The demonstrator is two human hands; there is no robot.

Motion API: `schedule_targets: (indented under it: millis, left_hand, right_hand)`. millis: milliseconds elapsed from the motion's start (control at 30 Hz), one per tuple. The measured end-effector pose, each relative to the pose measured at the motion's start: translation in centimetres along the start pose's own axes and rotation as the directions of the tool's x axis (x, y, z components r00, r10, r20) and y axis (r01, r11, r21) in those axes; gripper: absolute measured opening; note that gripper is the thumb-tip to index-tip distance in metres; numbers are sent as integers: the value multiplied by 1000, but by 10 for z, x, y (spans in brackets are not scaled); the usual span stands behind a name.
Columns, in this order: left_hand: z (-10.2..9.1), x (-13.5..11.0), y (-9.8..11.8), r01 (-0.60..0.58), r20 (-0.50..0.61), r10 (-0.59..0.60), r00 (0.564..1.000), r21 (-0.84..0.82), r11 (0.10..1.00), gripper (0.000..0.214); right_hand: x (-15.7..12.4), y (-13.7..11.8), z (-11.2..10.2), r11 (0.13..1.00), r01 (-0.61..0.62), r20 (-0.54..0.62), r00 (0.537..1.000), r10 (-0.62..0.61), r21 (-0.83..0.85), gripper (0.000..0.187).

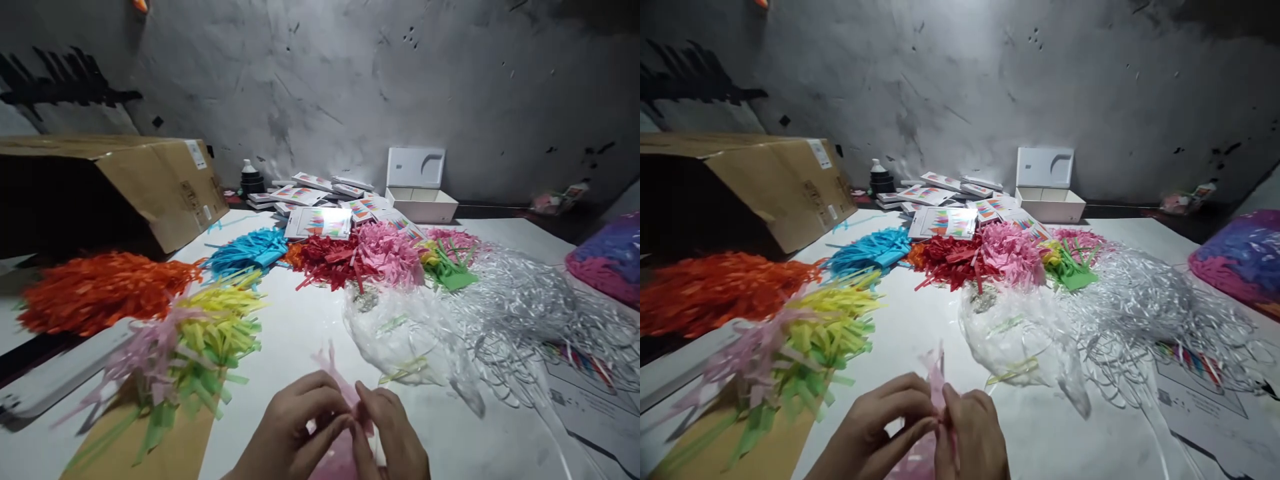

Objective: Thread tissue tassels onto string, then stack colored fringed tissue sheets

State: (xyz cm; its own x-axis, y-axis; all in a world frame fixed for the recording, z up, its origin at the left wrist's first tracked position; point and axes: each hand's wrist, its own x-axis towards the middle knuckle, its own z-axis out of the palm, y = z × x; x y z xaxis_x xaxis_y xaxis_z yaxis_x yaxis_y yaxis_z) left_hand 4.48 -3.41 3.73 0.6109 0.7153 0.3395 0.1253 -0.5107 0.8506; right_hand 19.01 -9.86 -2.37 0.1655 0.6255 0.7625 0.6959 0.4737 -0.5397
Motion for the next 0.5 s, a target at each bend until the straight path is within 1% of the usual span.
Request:
schedule_targets:
  millis: [33, 67, 100, 133, 167, 200, 233, 267, 300, 333, 367, 400, 433, 500]
  left_hand:
    - [0, 8, 4, -49, -7, 50, 999, 63, 997, 18]
    - [1, 16, 8, -63, -11, 64, 998, 95, 994, 19]
    - [1, 26, 11, -53, -8, 54, 999, 107, 993, 22]
    - [1, 35, 13, -28, 10, 28, 1000, 102, 994, 23]
    - [1, 46, 13, 7, 40, -11, 999, 81, 997, 25]
    - [0, 57, 11, 52, 71, -55, 996, 50, 997, 27]
    - [-1, 69, 7, 96, 84, -97, 992, 24, 995, 28]
    - [-1, 82, 3, 127, 67, -128, 990, 18, 992, 28]
    - [0, 95, -4, 140, 32, -142, 989, 43, 989, 27]
    - [3, 109, -10, 137, -1, -138, 990, 108, 985, 26]
    - [8, 122, -18, 120, -10, -121, 993, 199, 973, 24]
    - [15, 135, -26, 94, 17, -104, 994, 294, 951, 21]
    - [25, 147, -34, 64, 79, -100, 992, 375, 925, 18]
    - [49, 165, -50, 24, 188, -121, 975, 448, 894, 17]
  right_hand:
    - [5, 3, -2, 998, -37, 47, 998, 35, 57, 26]
    - [11, 7, -5, 986, -96, 120, 989, 80, 134, 21]
    - [18, 11, -10, 956, -191, 224, 964, 141, 222, 27]
    - [26, 16, -16, 900, -317, 350, 914, 206, 300, 35]
    - [34, 22, -24, 820, -454, 477, 839, 262, 349, 42]
    - [44, 29, -33, 742, -569, 582, 756, 301, 354, 46]
    - [54, 38, -44, 701, -636, 651, 687, 324, 322, 47]
    - [64, 48, -54, 715, -651, 684, 644, 342, 256, 47]
    - [73, 60, -63, 765, -620, 685, 634, 359, 173, 46]
    - [80, 73, -71, 825, -559, 669, 645, 370, 83, 44]
    - [86, 86, -76, 862, -507, 648, 656, 386, 1, 42]
    - [89, 99, -79, 880, -471, 627, 668, 401, -61, 41]
    - [90, 111, -79, 882, -460, 606, 674, 421, -101, 39]
    - [85, 130, -75, 871, -470, 568, 682, 460, -141, 37]
